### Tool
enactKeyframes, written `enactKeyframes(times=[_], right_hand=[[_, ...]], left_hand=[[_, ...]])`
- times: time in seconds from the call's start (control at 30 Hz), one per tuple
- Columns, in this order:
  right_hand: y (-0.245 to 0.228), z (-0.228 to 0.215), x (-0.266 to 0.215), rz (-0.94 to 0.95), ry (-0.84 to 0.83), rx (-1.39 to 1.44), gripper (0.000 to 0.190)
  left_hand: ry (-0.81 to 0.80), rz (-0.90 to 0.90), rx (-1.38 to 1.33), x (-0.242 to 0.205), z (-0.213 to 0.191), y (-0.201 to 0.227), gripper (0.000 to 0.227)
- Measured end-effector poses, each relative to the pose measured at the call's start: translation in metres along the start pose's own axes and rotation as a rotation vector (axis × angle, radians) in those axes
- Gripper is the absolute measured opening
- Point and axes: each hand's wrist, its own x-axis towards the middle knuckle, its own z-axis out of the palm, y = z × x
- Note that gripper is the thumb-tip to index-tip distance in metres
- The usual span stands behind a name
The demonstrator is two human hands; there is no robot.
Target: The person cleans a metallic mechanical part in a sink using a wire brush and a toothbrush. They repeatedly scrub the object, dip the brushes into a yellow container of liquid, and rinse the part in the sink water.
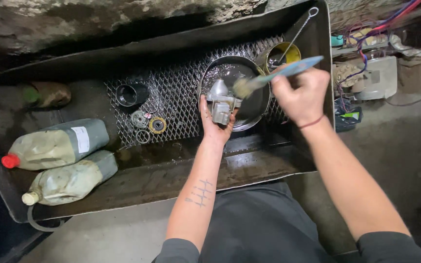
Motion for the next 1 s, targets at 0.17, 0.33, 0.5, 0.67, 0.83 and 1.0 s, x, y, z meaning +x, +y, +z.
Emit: enactKeyframes(times=[0.17,0.33,0.5,0.67,0.83,1.0], right_hand=[[-0.026,0.046,-0.016,0.030,-0.146,0.033,0.006],[-0.040,0.044,0.005,-0.023,-0.316,0.106,0.015],[-0.053,0.039,-0.007,0.148,-0.362,0.215,0.006],[-0.015,0.057,-0.022,0.121,-0.335,0.071,0.012],[0.007,0.071,-0.037,0.138,-0.350,0.105,0.008],[0.003,0.079,-0.052,0.241,-0.285,0.174,0.008]], left_hand=[[0.059,0.002,0.038,0.032,-0.019,-0.002,0.080],[0.065,-0.015,0.113,0.023,-0.018,-0.002,0.080],[0.061,-0.048,0.063,0.037,-0.026,-0.001,0.079],[0.067,-0.067,0.063,0.036,-0.028,-0.001,0.079],[0.101,-0.108,0.148,0.066,-0.054,-0.008,0.082],[0.094,-0.124,0.207,0.059,-0.045,-0.006,0.081]])
